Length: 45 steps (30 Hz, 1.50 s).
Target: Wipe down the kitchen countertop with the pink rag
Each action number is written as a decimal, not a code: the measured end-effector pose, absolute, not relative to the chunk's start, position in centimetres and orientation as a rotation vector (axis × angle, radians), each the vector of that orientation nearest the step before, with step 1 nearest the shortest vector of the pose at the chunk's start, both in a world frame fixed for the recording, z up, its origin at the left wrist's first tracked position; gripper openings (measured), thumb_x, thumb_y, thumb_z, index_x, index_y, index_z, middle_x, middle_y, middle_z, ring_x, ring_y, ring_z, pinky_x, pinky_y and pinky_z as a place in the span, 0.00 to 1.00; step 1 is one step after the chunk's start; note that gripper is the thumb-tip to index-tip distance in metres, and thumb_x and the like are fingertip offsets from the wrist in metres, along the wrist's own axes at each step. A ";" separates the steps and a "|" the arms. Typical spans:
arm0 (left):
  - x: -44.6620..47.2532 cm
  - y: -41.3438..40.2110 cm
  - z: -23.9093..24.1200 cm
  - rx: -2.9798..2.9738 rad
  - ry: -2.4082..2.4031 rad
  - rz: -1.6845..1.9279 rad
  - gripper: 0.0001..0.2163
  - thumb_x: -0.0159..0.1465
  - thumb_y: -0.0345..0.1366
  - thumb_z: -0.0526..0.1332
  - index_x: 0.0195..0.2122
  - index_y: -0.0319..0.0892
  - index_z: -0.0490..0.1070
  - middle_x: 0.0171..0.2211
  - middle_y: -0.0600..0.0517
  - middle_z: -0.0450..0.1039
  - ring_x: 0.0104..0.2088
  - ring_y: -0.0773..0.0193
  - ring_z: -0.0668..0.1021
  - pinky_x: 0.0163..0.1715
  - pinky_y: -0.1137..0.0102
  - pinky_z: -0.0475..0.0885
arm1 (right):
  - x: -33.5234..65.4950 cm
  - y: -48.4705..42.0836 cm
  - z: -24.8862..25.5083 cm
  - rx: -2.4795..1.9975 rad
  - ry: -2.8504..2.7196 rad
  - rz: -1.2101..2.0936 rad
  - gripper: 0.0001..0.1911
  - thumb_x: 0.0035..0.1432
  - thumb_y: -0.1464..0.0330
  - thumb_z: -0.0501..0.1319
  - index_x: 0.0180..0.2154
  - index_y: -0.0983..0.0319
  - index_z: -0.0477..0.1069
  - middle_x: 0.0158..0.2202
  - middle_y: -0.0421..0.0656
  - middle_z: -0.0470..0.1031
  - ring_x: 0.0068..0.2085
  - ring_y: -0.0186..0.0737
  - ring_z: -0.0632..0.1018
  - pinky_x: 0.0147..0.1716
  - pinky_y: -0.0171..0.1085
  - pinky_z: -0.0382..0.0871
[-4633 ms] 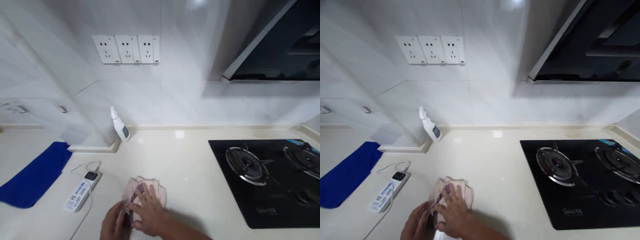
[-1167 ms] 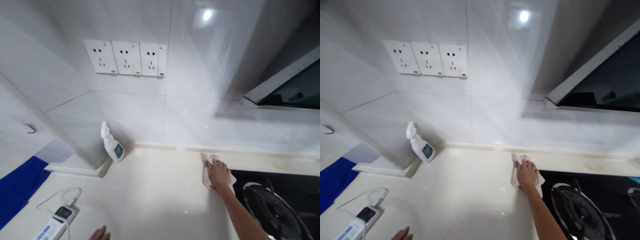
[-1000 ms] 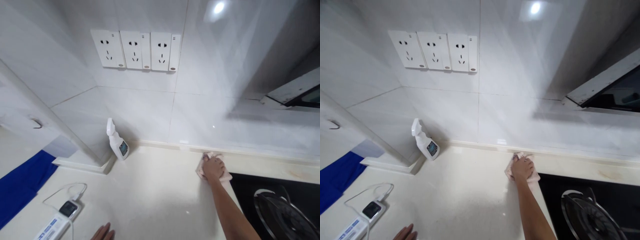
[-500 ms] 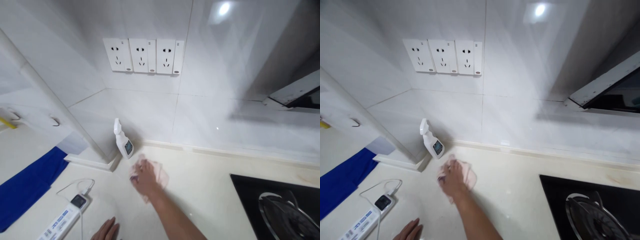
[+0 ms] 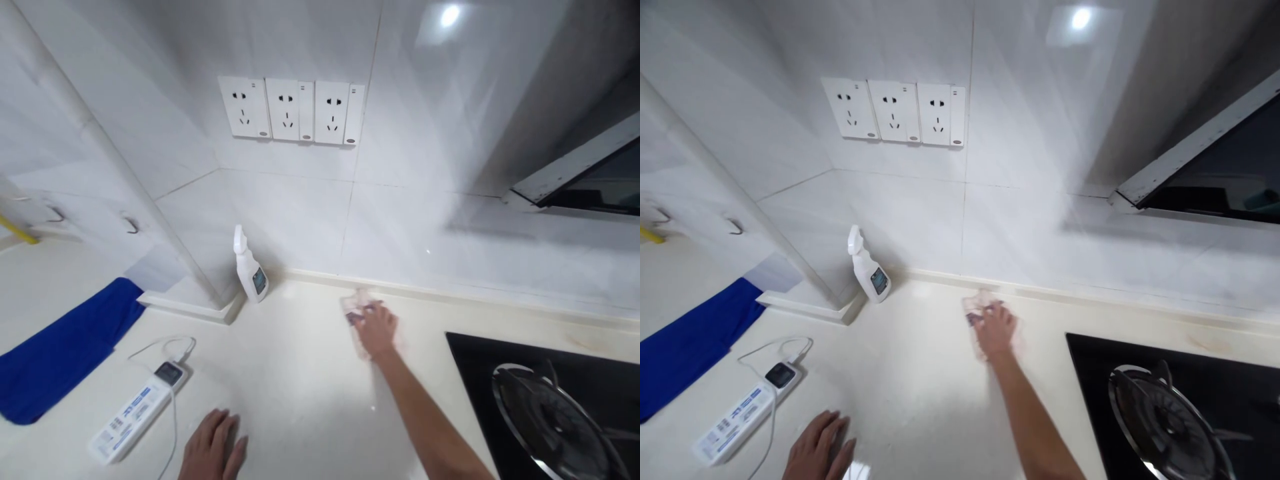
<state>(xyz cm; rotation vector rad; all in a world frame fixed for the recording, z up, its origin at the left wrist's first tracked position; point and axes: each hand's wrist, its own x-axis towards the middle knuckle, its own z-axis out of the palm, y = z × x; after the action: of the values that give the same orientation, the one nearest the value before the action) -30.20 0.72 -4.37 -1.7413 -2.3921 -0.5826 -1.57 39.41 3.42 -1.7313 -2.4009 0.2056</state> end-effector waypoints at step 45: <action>-29.6 2.4 -2.3 -1.851 -2.425 -0.734 0.25 0.74 0.53 0.54 0.63 0.42 0.70 0.64 0.38 0.72 0.66 0.43 0.72 0.67 0.45 0.67 | 4.0 12.3 -0.7 -1.462 -2.603 0.365 0.36 0.69 0.49 0.60 0.74 0.49 0.61 0.80 0.52 0.47 0.77 0.74 0.54 0.70 0.78 0.44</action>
<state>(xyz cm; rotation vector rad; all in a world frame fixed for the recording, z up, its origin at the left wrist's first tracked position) -29.57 2.43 -2.35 -1.8506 -2.4250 -0.7339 3.97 12.31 -0.69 -1.4620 -2.6028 0.3646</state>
